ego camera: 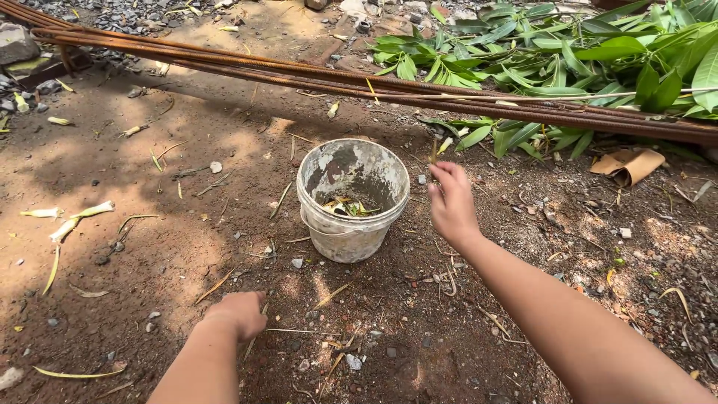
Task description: Clean the garden by picking up small debris and leaves and placing them in a bucket.
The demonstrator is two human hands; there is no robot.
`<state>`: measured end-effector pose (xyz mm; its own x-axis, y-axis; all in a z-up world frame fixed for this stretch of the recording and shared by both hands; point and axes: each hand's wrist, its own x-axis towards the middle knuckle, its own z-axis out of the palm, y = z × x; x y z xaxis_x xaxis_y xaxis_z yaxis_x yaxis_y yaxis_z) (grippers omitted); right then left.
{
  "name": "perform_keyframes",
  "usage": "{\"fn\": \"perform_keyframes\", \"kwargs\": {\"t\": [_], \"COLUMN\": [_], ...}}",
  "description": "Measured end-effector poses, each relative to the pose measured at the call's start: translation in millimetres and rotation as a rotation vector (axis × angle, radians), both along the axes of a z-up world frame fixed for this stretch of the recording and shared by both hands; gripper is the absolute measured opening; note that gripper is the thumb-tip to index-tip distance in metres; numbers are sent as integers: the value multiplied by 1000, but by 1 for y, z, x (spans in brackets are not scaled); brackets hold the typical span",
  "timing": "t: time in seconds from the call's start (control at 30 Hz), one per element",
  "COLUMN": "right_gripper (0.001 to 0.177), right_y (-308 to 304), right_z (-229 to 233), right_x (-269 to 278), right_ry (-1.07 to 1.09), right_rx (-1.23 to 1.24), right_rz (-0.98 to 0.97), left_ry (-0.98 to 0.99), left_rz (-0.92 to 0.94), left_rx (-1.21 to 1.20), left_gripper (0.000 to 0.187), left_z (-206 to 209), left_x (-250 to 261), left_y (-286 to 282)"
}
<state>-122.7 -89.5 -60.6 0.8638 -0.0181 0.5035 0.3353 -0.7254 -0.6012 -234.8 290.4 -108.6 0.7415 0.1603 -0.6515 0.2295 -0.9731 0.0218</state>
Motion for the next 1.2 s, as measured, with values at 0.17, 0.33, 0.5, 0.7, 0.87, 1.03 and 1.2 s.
{"fn": "perform_keyframes", "kwargs": {"t": [0.17, 0.33, 0.5, 0.7, 0.87, 1.03, 1.2], "right_gripper": [36, 38, 51, 51, 52, 47, 48], "right_y": [30, -19, -69, -94, -88, -62, -66], "right_z": [21, -19, -72, -109, -98, -59, -63], "right_x": [25, 28, -14, -49, -55, -69, -68], "right_ry": [4, 166, 853, 879, 814, 890, 837], "right_rx": [-17, -200, -677, -891, -854, -963, -1105], "right_rz": [184, 96, 53, 193, 219, 220, 279], "left_ry": [-15, -143, -219, -175, -177, -163, -151], "left_rz": [-92, -165, -178, -199, -183, -169, -145], "left_rx": [78, 174, 215, 210, 194, 188, 197], "left_gripper": [81, 94, 93, 91, 89, 87, 86], "left_z": [16, 35, 41, 25, 23, 27, 27], "left_x": [-2, 2, 9, 12, 11, 8, 7], "left_y": [-20, -28, -34, -31, -30, -28, -20]}}
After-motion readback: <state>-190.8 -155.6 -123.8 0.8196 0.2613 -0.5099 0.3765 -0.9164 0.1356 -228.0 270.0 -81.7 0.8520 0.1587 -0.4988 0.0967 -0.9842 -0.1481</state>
